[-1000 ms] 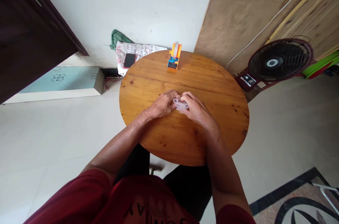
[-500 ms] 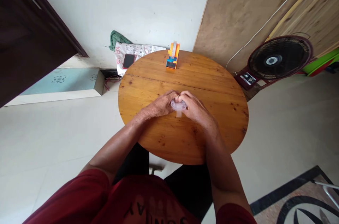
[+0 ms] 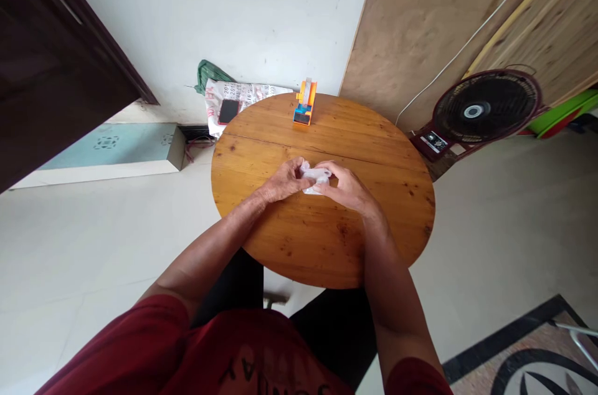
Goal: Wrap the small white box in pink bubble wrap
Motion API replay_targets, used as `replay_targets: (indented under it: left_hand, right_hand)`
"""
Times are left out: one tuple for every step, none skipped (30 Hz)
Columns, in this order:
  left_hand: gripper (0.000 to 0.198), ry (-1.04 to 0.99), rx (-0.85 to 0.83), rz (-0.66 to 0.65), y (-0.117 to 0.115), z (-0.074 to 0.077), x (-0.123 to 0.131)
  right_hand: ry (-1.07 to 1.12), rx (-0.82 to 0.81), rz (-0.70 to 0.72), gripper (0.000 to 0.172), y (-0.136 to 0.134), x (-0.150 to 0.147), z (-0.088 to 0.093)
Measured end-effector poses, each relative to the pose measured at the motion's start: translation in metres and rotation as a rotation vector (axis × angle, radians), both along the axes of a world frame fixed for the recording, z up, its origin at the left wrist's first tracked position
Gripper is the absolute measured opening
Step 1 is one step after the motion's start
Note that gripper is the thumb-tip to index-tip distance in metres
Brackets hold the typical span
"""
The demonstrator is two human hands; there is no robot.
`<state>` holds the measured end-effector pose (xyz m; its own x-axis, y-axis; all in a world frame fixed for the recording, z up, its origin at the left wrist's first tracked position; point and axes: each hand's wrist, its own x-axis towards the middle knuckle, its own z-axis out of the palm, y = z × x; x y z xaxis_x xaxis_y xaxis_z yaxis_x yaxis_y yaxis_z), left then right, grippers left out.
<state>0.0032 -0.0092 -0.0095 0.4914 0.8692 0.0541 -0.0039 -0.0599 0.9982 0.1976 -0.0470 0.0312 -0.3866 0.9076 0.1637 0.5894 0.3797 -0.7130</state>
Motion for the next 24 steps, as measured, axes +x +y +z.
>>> replay_targets:
  left_hand:
    - [0.037, -0.026, -0.045, -0.008, 0.001, 0.001, -0.001]
    - [0.04, -0.036, -0.085, -0.019, 0.003, 0.002, -0.001]
    - [0.043, -0.032, -0.117, -0.033, 0.005, 0.002, -0.002]
    - [0.046, -0.018, -0.14, -0.045, 0.006, 0.003, -0.002]
    - [0.048, 0.003, -0.154, -0.051, 0.007, 0.003, -0.003]
    - [0.05, 0.027, -0.157, -0.048, 0.008, 0.004, -0.003]
    - [0.052, 0.049, -0.151, -0.041, 0.008, 0.005, -0.004]
    - [0.054, 0.061, -0.137, -0.033, 0.008, 0.006, -0.004]
    - [0.056, 0.059, -0.117, -0.025, 0.008, 0.007, -0.005]
    - [0.057, 0.044, -0.094, -0.019, 0.007, 0.009, -0.006]
    - [0.057, 0.019, -0.071, -0.018, 0.007, 0.01, -0.007]
    - [0.058, -0.012, -0.054, -0.018, 0.006, 0.01, -0.008]
    - [0.058, -0.043, -0.049, -0.02, 0.007, 0.01, -0.009]
    - [0.059, -0.074, -0.056, -0.024, 0.007, 0.009, -0.009]
    - [0.062, -0.102, -0.075, -0.027, 0.007, 0.008, -0.009]
    - [0.064, -0.129, -0.102, -0.029, 0.008, 0.005, -0.008]
    - [0.066, -0.154, -0.133, -0.027, 0.009, 0.003, -0.007]
    - [0.068, -0.172, -0.165, -0.024, 0.01, 0.001, -0.006]
    - [0.07, -0.179, -0.192, -0.022, 0.01, -0.001, -0.006]
    - [0.07, -0.177, -0.211, -0.019, 0.01, -0.002, -0.005]
    - [0.07, -0.169, -0.218, -0.017, 0.01, -0.002, -0.004]
    - [0.069, -0.159, -0.214, -0.019, 0.009, -0.001, -0.004]
    - [0.068, -0.149, -0.203, -0.025, 0.009, 0.001, -0.003]
    - [0.067, -0.141, -0.186, -0.033, 0.007, 0.003, -0.004]
  right_hand:
    - [0.001, -0.037, 0.014, 0.044, 0.0, 0.001, 0.001]
    - [0.002, -0.064, 0.024, 0.052, -0.001, 0.001, 0.002]
    - [0.007, -0.077, 0.025, 0.058, -0.001, 0.001, 0.001]
    - [0.018, -0.079, 0.015, 0.062, -0.001, 0.0, 0.001]
    - [0.037, -0.079, -0.003, 0.062, -0.001, -0.001, 0.0]
    - [0.061, -0.085, -0.023, 0.06, -0.001, -0.002, -0.001]
    - [0.09, -0.099, -0.042, 0.058, -0.001, -0.003, -0.002]
    - [0.124, -0.12, -0.057, 0.057, -0.002, -0.004, -0.002]
    - [0.163, -0.146, -0.066, 0.056, -0.002, -0.005, -0.003]
    - [0.203, -0.171, -0.071, 0.057, -0.002, -0.006, -0.003]
    - [0.242, -0.194, -0.075, 0.058, -0.002, -0.006, -0.003]
    - [0.28, -0.214, -0.079, 0.059, -0.001, -0.007, -0.003]
    - [0.316, -0.229, -0.081, 0.059, -0.001, -0.007, -0.003]
    - [0.348, -0.241, -0.082, 0.059, 0.0, -0.007, -0.004]
    - [0.375, -0.252, -0.083, 0.059, 0.001, -0.008, -0.005]
    - [0.398, -0.261, -0.087, 0.059, 0.002, -0.008, -0.007]
    - [0.419, -0.27, -0.094, 0.058, 0.003, -0.009, -0.009]
    - [0.435, -0.277, -0.105, 0.058, 0.005, -0.009, -0.011]
    - [0.445, -0.285, -0.12, 0.057, 0.006, -0.01, -0.013]
    - [0.449, -0.292, -0.137, 0.056, 0.007, -0.011, -0.015]
    - [0.45, -0.299, -0.154, 0.055, 0.008, -0.011, -0.017]
    - [0.446, -0.305, -0.168, 0.054, 0.009, -0.012, -0.019]
    - [0.439, -0.309, -0.178, 0.053, 0.009, -0.012, -0.021]
    - [0.427, -0.313, -0.184, 0.052, 0.009, -0.012, -0.022]
